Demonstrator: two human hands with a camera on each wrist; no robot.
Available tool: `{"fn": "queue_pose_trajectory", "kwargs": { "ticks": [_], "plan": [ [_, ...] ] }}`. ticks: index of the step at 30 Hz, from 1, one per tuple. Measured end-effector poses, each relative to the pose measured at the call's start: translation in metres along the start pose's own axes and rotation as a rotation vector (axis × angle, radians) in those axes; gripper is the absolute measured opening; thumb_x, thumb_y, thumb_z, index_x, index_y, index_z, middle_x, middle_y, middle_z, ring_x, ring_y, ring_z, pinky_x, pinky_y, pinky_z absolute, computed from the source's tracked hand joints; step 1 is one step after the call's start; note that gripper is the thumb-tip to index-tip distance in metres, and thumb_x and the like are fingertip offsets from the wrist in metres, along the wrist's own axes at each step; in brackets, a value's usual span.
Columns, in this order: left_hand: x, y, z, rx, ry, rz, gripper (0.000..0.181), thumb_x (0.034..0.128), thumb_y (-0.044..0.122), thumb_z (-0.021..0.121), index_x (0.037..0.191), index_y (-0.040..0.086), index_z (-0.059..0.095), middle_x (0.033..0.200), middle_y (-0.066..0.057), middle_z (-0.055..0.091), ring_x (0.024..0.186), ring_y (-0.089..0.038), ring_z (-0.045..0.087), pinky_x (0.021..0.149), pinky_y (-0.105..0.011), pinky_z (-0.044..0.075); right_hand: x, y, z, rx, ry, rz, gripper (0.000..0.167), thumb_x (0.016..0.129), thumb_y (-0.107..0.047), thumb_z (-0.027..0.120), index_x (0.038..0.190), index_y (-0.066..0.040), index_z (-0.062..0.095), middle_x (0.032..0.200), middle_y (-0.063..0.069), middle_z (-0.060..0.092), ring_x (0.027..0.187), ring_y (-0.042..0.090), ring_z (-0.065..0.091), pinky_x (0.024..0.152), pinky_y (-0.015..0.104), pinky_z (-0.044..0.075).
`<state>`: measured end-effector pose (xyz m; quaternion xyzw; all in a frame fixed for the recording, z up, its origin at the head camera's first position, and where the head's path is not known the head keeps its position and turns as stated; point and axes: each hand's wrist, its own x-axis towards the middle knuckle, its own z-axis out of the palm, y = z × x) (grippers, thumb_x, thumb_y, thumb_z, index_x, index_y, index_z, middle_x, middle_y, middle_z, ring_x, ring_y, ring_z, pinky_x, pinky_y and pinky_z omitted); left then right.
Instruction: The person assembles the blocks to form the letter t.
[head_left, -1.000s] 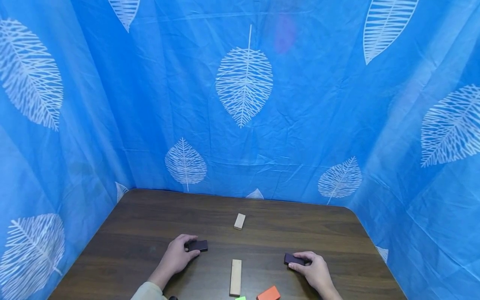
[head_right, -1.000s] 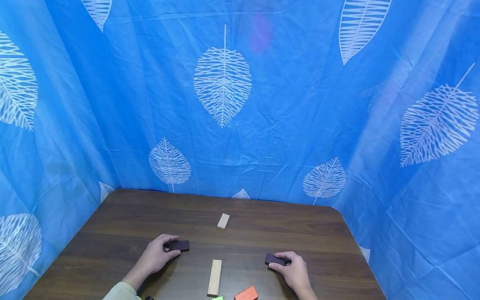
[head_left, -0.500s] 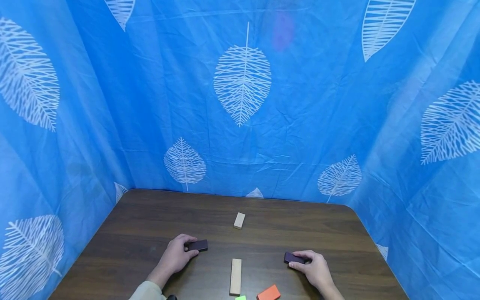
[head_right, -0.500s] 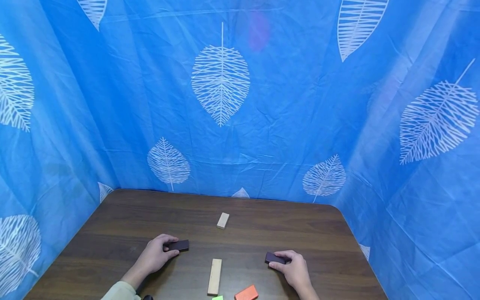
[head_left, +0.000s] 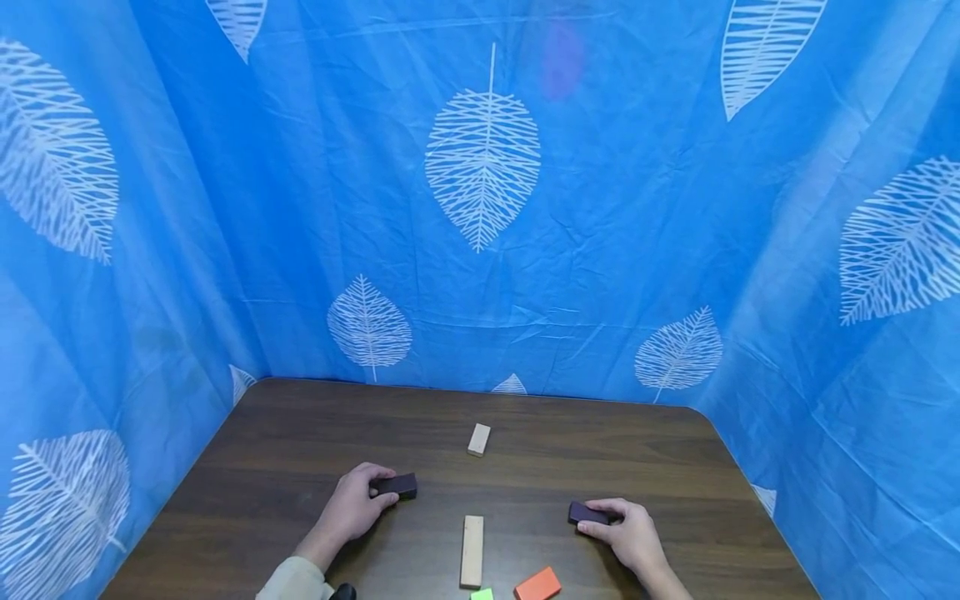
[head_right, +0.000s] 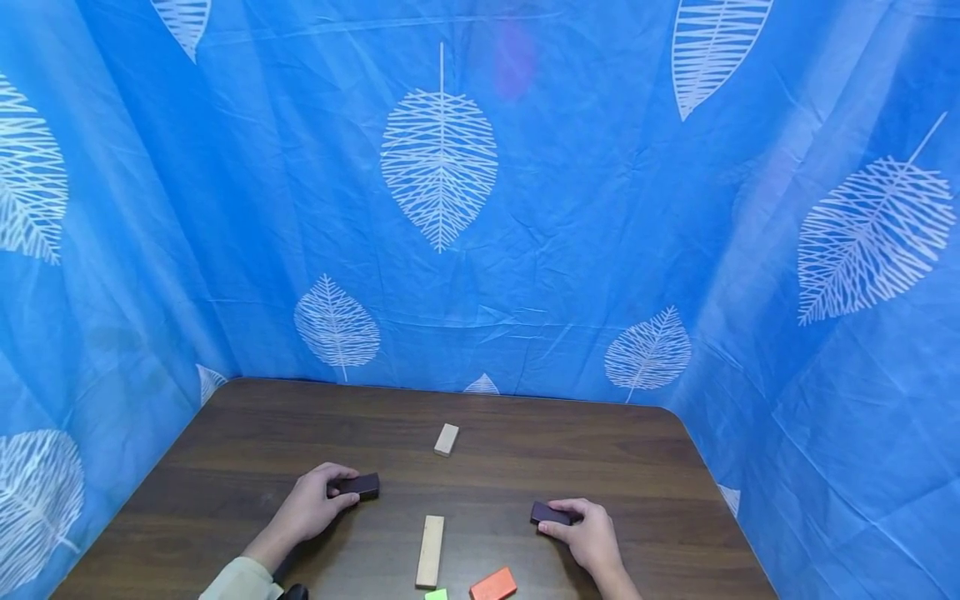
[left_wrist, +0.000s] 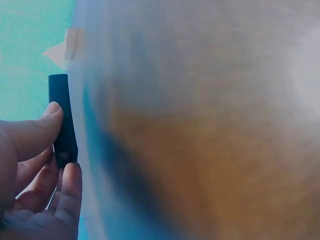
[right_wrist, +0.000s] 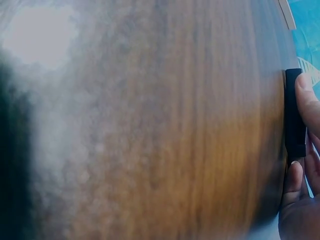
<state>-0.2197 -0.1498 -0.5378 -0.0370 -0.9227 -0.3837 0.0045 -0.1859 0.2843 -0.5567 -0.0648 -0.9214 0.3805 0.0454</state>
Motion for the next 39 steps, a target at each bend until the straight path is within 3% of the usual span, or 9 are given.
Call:
{"fn": "queue_pose_trajectory", "kwargs": {
  "ticks": [7,13,21,29,39],
  "plan": [
    [0.007,0.013,-0.012,0.005,0.031,0.011,0.025,0.0859,0.009,0.08,0.11,0.009,0.075,0.115,-0.009,0.065,0.088,-0.018,0.059,0.079,-0.041,0.053,0.001,0.001,0.001,0.006,-0.007,0.0,0.039,0.068,-0.028,0.093,0.1,-0.01,0.08,0.106,0.013,0.073,0.092,0.023,0.062,0.076,0.037,0.047],
    [0.009,0.017,-0.01,0.003,0.013,-0.004,0.025,0.087,0.01,0.08,0.112,0.01,0.074,0.118,-0.01,0.065,0.093,-0.02,0.061,0.082,-0.042,0.054,0.0,0.0,0.0,0.005,-0.007,0.001,0.038,0.068,-0.027,0.093,0.1,-0.01,0.08,0.106,0.013,0.073,0.095,0.025,0.062,0.079,0.039,0.047],
    [0.01,0.025,0.001,-0.015,0.003,0.037,0.025,0.086,0.01,0.081,0.111,0.01,0.075,0.116,-0.008,0.065,0.091,-0.018,0.06,0.08,-0.04,0.053,0.0,0.001,0.001,0.016,-0.006,0.014,0.038,0.068,-0.026,0.094,0.099,-0.01,0.08,0.106,0.012,0.073,0.094,0.024,0.062,0.078,0.037,0.046],
    [0.011,0.032,0.012,-0.016,-0.005,0.083,0.026,0.0855,0.008,0.081,0.111,0.009,0.074,0.115,-0.008,0.065,0.092,-0.02,0.062,0.08,-0.04,0.054,0.0,-0.001,0.001,0.023,-0.007,0.016,0.038,0.069,-0.026,0.093,0.1,-0.01,0.08,0.109,0.015,0.073,0.105,0.034,0.063,0.083,0.044,0.047],
    [0.012,0.039,0.029,-0.025,-0.043,0.142,0.026,0.0861,0.007,0.08,0.111,0.007,0.074,0.114,-0.009,0.064,0.099,-0.025,0.062,0.083,-0.043,0.054,-0.001,-0.002,0.001,0.029,-0.01,0.016,0.038,0.069,-0.024,0.093,0.101,-0.008,0.079,0.108,0.015,0.073,0.106,0.035,0.063,0.084,0.045,0.047]
  ]
}}
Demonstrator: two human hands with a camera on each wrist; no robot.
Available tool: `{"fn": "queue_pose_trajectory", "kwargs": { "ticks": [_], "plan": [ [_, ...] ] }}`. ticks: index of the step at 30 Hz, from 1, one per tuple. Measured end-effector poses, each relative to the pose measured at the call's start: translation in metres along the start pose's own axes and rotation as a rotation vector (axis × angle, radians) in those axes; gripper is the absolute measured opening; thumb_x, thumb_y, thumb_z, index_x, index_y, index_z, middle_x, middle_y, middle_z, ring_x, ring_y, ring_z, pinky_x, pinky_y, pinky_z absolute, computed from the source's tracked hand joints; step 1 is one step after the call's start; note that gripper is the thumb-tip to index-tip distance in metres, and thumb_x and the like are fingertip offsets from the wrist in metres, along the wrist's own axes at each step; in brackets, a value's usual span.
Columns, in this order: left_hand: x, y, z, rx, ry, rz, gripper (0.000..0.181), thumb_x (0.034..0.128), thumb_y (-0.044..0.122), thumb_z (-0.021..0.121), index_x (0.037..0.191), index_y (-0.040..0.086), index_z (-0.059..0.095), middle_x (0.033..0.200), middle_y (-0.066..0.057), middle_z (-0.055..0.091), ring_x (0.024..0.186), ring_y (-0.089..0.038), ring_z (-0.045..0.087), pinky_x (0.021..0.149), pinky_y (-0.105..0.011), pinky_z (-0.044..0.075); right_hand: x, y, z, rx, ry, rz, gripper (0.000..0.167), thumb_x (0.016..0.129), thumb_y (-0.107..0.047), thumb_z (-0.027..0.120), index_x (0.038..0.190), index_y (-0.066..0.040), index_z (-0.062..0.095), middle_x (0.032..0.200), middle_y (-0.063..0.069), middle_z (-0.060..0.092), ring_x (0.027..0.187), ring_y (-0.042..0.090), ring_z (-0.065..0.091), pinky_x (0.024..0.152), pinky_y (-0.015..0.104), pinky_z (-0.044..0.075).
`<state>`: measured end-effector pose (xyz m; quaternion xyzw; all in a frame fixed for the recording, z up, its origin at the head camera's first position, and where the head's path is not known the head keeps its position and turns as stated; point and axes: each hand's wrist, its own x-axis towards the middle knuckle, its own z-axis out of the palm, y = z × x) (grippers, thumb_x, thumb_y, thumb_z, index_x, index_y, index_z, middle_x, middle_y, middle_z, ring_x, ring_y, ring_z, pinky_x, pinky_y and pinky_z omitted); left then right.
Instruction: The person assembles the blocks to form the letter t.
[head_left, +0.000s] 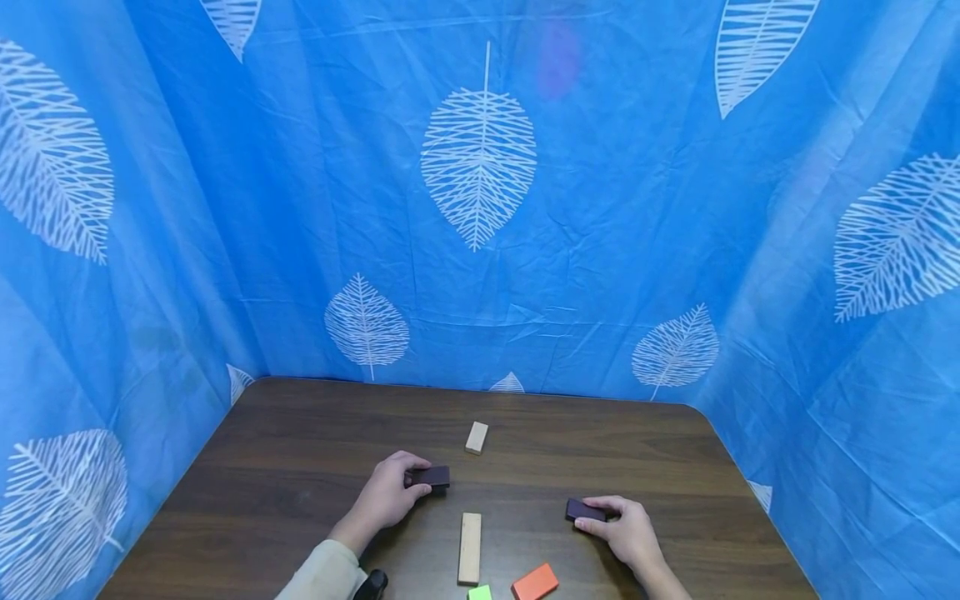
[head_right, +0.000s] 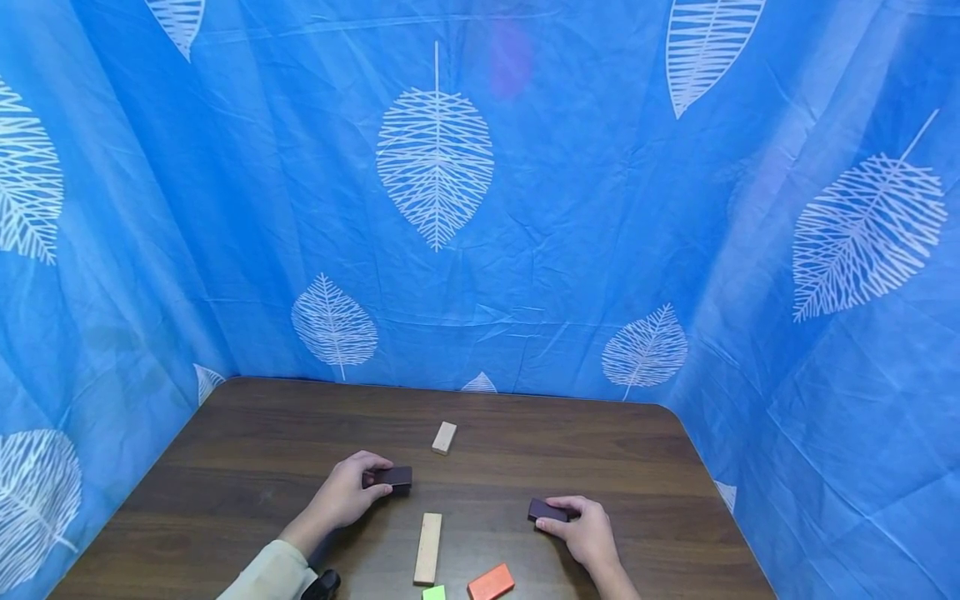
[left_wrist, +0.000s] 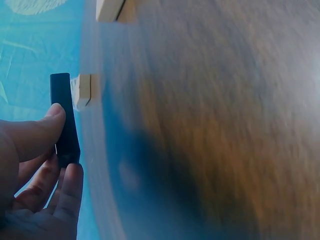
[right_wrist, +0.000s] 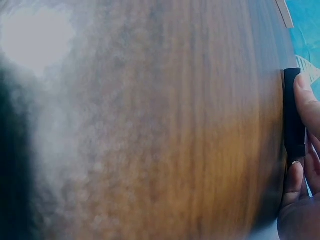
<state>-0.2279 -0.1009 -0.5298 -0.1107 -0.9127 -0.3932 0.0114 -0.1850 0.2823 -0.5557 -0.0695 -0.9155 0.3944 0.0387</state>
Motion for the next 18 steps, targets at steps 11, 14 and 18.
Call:
{"fn": "queue_pose_trajectory", "kwargs": {
  "ticks": [11,14,18],
  "plan": [
    [0.001,0.008,0.016,0.015,-0.028,0.031,0.025,0.0865,0.006,0.079,0.111,0.006,0.073,0.113,-0.009,0.064,0.102,-0.028,0.061,0.085,-0.045,0.053,0.0,0.002,0.0,0.007,0.002,0.023,0.038,0.068,-0.025,0.093,0.1,-0.01,0.08,0.108,0.014,0.073,0.105,0.033,0.063,0.084,0.044,0.047],
    [0.001,0.01,0.02,0.018,-0.039,0.037,0.025,0.0871,0.007,0.078,0.111,0.006,0.073,0.113,-0.008,0.064,0.107,-0.031,0.061,0.09,-0.049,0.051,0.001,0.003,0.0,0.014,-0.005,0.026,0.039,0.069,-0.026,0.093,0.101,-0.009,0.08,0.109,0.014,0.073,0.105,0.034,0.063,0.084,0.044,0.047],
    [0.001,0.012,0.025,0.026,-0.047,0.041,0.024,0.0872,0.007,0.078,0.111,0.006,0.073,0.112,-0.007,0.064,0.109,-0.033,0.06,0.094,-0.052,0.048,0.0,0.002,0.0,0.022,-0.003,0.019,0.039,0.068,-0.026,0.093,0.101,-0.009,0.08,0.109,0.015,0.073,0.105,0.035,0.063,0.085,0.045,0.047]
  ]
}}
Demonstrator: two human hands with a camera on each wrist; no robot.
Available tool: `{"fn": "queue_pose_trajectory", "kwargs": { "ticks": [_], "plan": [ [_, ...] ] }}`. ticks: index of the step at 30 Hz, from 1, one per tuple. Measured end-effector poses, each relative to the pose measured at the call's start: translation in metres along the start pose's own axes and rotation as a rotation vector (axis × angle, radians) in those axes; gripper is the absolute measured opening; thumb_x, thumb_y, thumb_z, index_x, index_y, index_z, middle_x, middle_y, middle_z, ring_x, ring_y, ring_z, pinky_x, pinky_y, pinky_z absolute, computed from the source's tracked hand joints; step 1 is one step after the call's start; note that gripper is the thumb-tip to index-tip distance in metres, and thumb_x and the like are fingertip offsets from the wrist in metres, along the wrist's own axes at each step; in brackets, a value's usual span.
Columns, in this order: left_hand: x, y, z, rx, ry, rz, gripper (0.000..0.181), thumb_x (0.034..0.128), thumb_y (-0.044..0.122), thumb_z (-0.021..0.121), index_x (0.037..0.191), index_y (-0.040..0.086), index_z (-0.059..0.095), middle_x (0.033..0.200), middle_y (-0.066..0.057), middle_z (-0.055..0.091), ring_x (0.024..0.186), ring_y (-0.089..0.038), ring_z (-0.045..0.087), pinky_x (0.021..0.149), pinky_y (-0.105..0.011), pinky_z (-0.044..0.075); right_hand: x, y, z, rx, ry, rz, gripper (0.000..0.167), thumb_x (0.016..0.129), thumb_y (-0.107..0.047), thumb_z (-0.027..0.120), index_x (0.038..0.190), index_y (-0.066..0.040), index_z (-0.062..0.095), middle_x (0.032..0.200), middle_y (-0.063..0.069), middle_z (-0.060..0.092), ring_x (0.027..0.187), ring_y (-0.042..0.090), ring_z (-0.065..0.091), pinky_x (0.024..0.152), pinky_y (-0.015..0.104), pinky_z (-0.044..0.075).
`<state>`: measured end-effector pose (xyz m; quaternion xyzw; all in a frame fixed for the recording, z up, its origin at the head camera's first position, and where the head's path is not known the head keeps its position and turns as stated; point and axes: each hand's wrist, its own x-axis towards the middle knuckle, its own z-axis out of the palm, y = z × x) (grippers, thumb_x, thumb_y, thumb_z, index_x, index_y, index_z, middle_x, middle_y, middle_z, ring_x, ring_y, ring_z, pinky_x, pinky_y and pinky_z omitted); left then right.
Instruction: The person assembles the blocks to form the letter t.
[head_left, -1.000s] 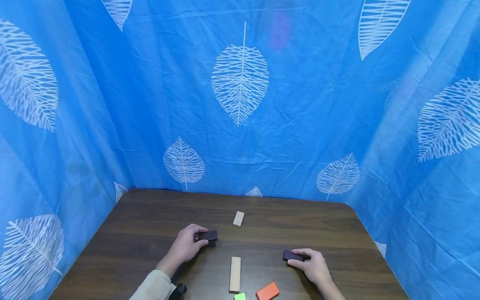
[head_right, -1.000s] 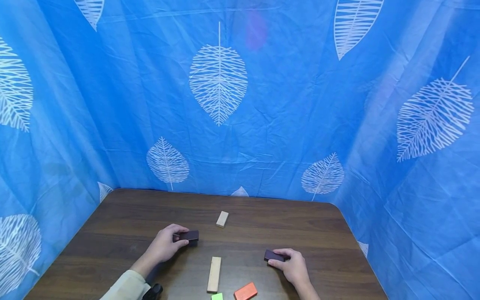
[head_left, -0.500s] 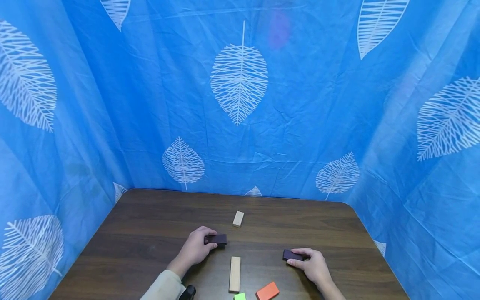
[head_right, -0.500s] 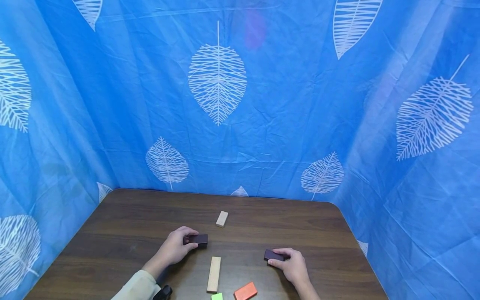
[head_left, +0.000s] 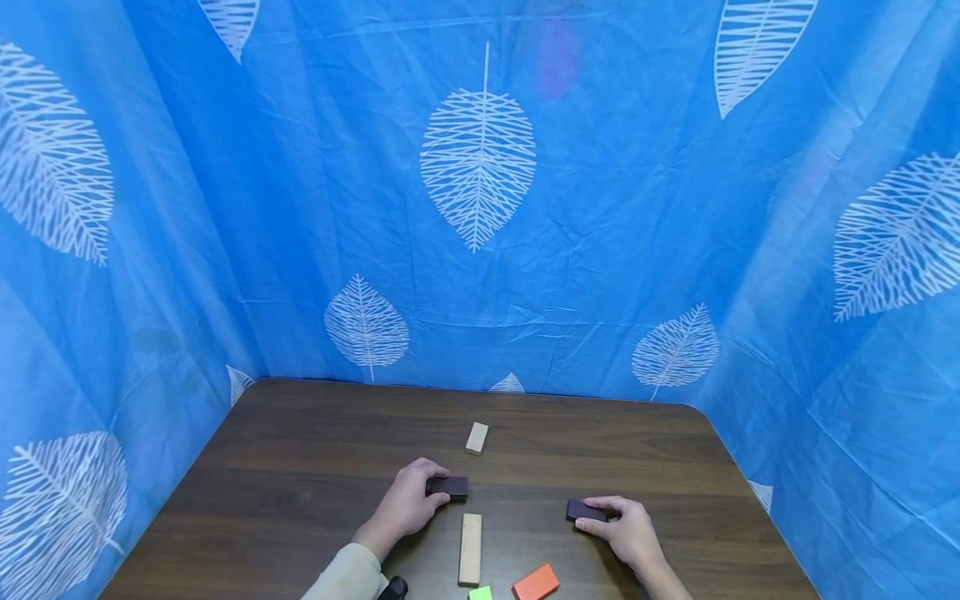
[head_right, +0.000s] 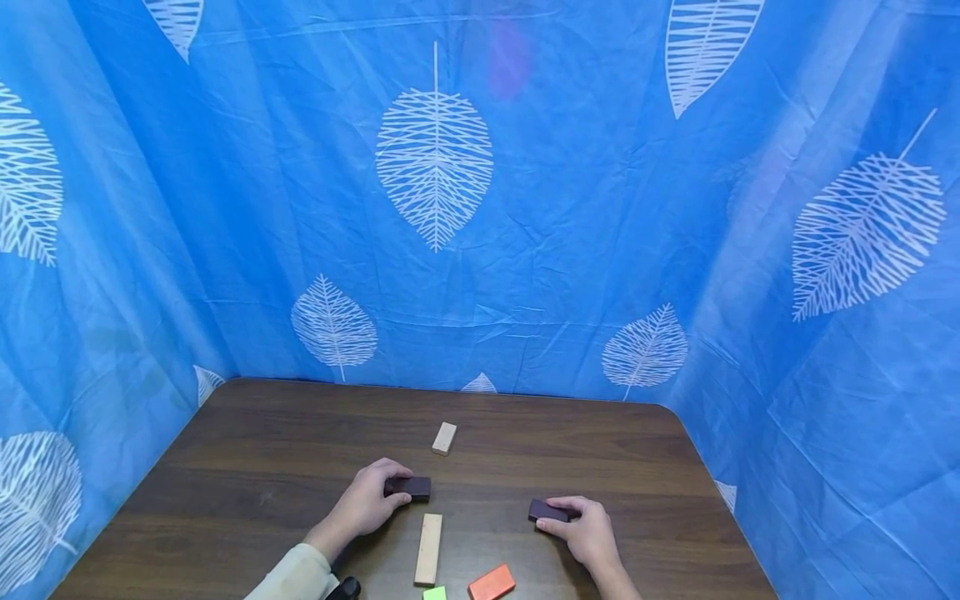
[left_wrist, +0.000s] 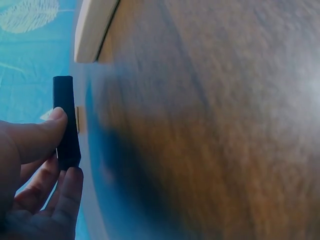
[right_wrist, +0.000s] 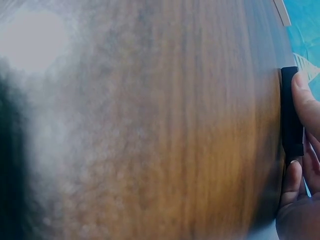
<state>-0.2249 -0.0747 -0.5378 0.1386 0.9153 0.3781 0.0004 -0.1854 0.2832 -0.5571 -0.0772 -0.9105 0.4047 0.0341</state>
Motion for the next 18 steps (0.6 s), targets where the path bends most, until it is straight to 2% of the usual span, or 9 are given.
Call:
{"fn": "queue_pose_trajectory", "kwargs": {
  "ticks": [11,18],
  "plan": [
    [0.0004,-0.0008,0.0067,0.03,-0.002,0.061,0.024,0.0849,0.006,0.079,0.108,0.004,0.073,0.108,-0.006,0.064,0.107,-0.032,0.061,0.094,-0.051,0.048,-0.0014,-0.0025,-0.0017,0.003,-0.002,-0.002,0.039,0.069,-0.024,0.093,0.101,-0.008,0.079,0.111,0.017,0.071,0.104,0.034,0.063,0.082,0.043,0.048],
    [0.0006,0.0002,0.0099,0.037,-0.012,0.075,0.024,0.0847,0.005,0.079,0.108,0.003,0.073,0.108,-0.005,0.064,0.107,-0.031,0.061,0.094,-0.05,0.047,-0.0016,-0.003,-0.0014,0.016,-0.015,0.019,0.04,0.07,-0.027,0.093,0.103,-0.009,0.079,0.111,0.016,0.072,0.106,0.036,0.063,0.085,0.048,0.049]
  ]
}}
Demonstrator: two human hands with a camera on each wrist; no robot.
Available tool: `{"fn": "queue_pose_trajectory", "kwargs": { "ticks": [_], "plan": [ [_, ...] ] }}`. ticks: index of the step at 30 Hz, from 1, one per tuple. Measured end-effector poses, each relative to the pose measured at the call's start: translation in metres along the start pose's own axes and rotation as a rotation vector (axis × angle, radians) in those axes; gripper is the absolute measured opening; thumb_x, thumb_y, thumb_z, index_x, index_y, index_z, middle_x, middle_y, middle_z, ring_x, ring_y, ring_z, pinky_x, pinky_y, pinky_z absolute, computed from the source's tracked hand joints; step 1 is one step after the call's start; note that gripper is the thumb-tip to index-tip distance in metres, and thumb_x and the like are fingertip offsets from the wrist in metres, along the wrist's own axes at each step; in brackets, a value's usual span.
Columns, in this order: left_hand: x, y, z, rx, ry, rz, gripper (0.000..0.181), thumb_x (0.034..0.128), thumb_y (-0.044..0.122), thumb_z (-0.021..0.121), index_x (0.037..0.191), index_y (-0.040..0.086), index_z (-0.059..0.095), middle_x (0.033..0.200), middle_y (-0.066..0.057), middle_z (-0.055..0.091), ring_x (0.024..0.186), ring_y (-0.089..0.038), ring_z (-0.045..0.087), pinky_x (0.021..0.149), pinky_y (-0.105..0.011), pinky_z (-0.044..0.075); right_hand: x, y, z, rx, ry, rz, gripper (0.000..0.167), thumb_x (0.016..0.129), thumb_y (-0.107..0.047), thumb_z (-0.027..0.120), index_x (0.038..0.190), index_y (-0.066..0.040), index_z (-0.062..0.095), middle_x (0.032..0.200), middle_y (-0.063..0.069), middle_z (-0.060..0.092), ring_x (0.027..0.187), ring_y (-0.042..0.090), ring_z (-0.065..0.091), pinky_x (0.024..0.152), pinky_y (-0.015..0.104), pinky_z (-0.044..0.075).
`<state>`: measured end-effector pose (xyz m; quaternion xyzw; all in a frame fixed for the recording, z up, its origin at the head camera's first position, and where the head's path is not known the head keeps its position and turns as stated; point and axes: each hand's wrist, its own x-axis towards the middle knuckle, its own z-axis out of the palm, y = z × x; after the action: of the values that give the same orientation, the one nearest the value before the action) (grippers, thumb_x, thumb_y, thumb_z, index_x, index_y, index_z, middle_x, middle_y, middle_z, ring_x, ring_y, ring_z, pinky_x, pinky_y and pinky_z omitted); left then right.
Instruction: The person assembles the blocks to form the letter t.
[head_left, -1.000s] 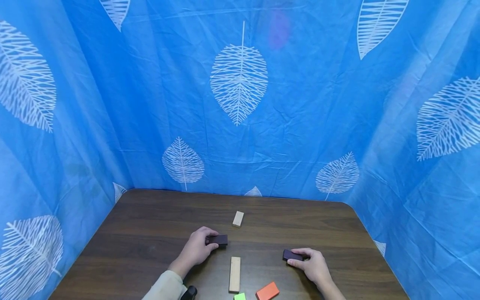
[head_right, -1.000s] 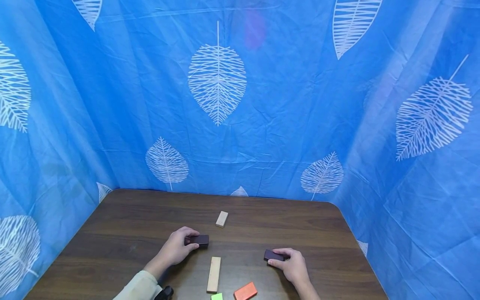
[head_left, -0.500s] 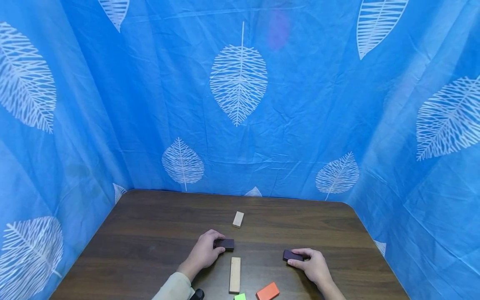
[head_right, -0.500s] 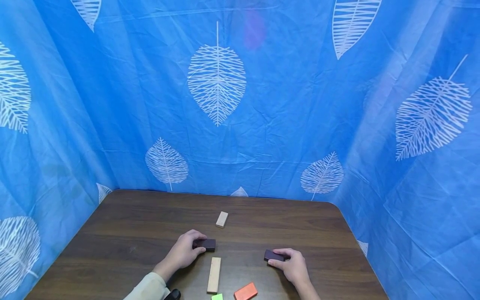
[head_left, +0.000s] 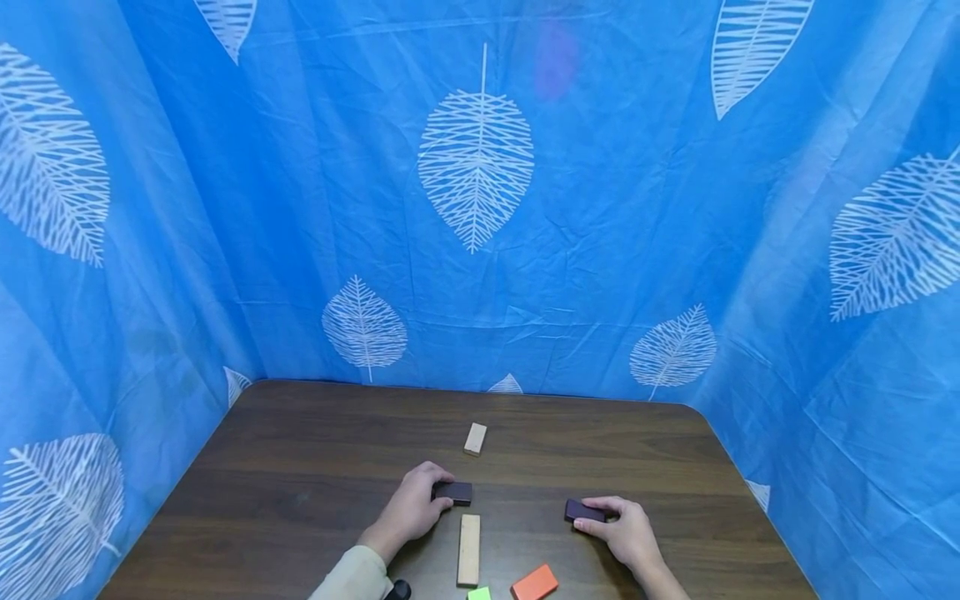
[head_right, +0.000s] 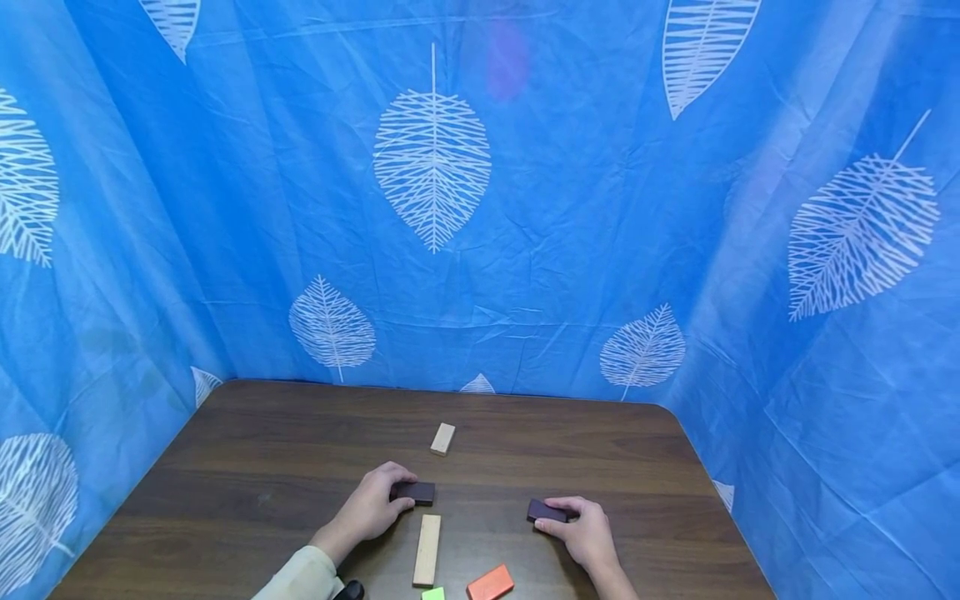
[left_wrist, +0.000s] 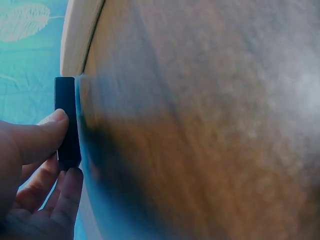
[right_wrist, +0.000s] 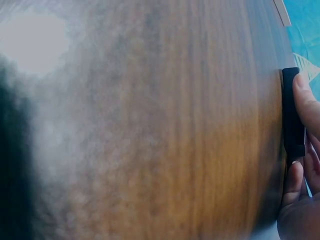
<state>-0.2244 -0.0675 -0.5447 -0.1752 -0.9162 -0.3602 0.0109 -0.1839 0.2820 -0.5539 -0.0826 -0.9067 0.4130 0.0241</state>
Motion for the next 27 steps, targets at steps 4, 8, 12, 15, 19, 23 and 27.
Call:
{"fn": "queue_pose_trajectory", "kwargs": {
  "ticks": [4,8,12,15,19,23,27],
  "plan": [
    [0.0004,-0.0007,0.0007,0.004,0.006,0.007,0.024,0.084,0.005,0.079,0.108,0.003,0.073,0.107,-0.005,0.064,0.107,-0.031,0.061,0.094,-0.049,0.048,-0.0007,-0.0004,0.0,-0.001,-0.002,0.007,0.041,0.07,-0.028,0.092,0.104,-0.009,0.079,0.114,0.018,0.07,0.108,0.037,0.062,0.086,0.05,0.049],
    [0.0001,-0.0016,0.0012,0.013,0.007,0.004,0.024,0.084,0.005,0.079,0.108,0.003,0.074,0.107,-0.006,0.064,0.107,-0.032,0.061,0.094,-0.05,0.047,-0.0007,0.0005,0.0001,-0.011,0.006,-0.002,0.04,0.07,-0.028,0.093,0.103,-0.01,0.08,0.114,0.018,0.07,0.107,0.036,0.062,0.086,0.049,0.049],
    [-0.0011,-0.0023,0.0022,0.015,0.01,0.003,0.025,0.084,0.006,0.079,0.108,0.004,0.074,0.107,-0.005,0.064,0.108,-0.032,0.061,0.095,-0.05,0.047,-0.0007,0.0014,0.0004,-0.017,0.015,-0.019,0.04,0.069,-0.029,0.093,0.102,-0.01,0.08,0.112,0.016,0.071,0.107,0.035,0.063,0.085,0.046,0.048],
    [-0.0012,-0.0026,0.0028,0.016,0.007,0.007,0.025,0.0842,0.006,0.079,0.108,0.003,0.074,0.107,-0.005,0.064,0.107,-0.032,0.061,0.095,-0.05,0.048,-0.0008,0.002,0.0008,-0.015,0.018,-0.02,0.04,0.069,-0.028,0.093,0.102,-0.01,0.08,0.112,0.017,0.071,0.106,0.035,0.063,0.084,0.045,0.048],
    [-0.0005,-0.0026,0.0028,0.015,-0.002,0.011,0.025,0.0844,0.005,0.079,0.109,0.002,0.074,0.107,-0.005,0.064,0.107,-0.031,0.061,0.094,-0.05,0.048,-0.0008,0.0029,0.0015,-0.013,0.022,-0.02,0.039,0.069,-0.027,0.093,0.102,-0.01,0.08,0.112,0.016,0.071,0.108,0.036,0.062,0.087,0.047,0.048],
    [-0.0005,-0.0016,0.0021,0.013,-0.011,0.007,0.025,0.0849,0.005,0.079,0.109,0.002,0.074,0.108,-0.006,0.064,0.107,-0.032,0.061,0.094,-0.05,0.048,-0.0007,0.0032,0.002,-0.012,0.02,-0.018,0.039,0.07,-0.027,0.093,0.103,-0.01,0.08,0.113,0.017,0.071,0.111,0.038,0.062,0.089,0.05,0.048],
    [0.0002,-0.0012,0.0019,0.022,-0.019,-0.001,0.025,0.0855,0.006,0.078,0.11,0.003,0.074,0.109,-0.007,0.064,0.108,-0.033,0.06,0.095,-0.051,0.047,-0.0007,0.003,0.0019,-0.01,0.02,-0.012,0.04,0.069,-0.028,0.093,0.103,-0.01,0.08,0.114,0.017,0.07,0.11,0.037,0.061,0.088,0.05,0.048]
  ]
}}
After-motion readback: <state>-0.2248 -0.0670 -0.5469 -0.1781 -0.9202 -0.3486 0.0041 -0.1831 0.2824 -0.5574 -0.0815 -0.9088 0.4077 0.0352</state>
